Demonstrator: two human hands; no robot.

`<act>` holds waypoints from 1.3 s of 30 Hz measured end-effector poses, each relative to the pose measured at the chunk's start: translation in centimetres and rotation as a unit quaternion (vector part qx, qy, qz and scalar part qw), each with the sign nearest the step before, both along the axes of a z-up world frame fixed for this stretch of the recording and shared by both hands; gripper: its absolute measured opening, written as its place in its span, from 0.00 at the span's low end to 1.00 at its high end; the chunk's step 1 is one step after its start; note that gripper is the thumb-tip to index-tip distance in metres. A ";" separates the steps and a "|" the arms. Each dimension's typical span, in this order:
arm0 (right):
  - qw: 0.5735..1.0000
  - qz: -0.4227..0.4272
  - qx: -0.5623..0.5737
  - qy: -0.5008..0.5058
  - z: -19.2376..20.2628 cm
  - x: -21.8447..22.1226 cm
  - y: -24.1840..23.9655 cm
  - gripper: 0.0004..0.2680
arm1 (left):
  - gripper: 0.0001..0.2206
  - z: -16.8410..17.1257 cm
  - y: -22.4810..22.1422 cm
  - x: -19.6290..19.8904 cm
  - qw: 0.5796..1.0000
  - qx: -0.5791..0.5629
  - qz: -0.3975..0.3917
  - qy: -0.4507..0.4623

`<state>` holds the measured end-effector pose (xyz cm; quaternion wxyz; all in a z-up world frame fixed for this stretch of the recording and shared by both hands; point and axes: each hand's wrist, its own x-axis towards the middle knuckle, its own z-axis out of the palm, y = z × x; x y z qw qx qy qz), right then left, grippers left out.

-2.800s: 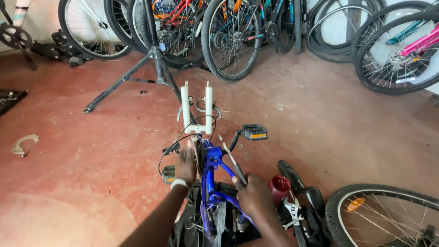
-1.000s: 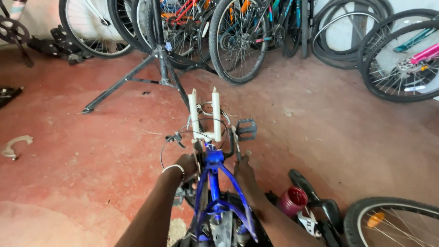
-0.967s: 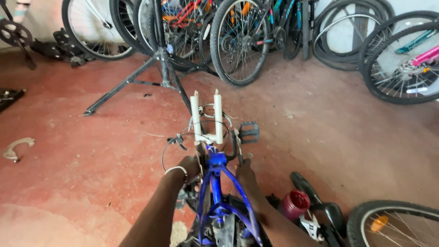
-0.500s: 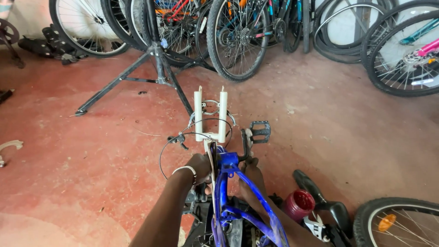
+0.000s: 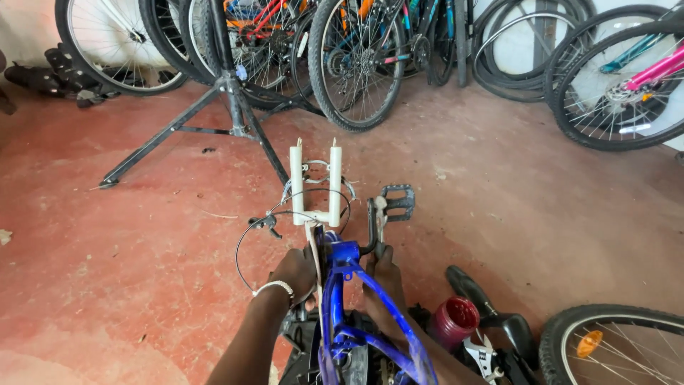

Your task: Assembling and repairing a small blue bicycle by attaching the seat and frame components using a screwdriver.

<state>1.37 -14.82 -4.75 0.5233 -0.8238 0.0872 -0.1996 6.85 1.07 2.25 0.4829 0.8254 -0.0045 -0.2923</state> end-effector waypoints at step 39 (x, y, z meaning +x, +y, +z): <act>0.955 -0.116 -0.201 0.188 5.3 -0.2 -4.6 0.14 | 0.28 -1.3 -4.5 -0.5 0.978 0.185 0.080 -0.056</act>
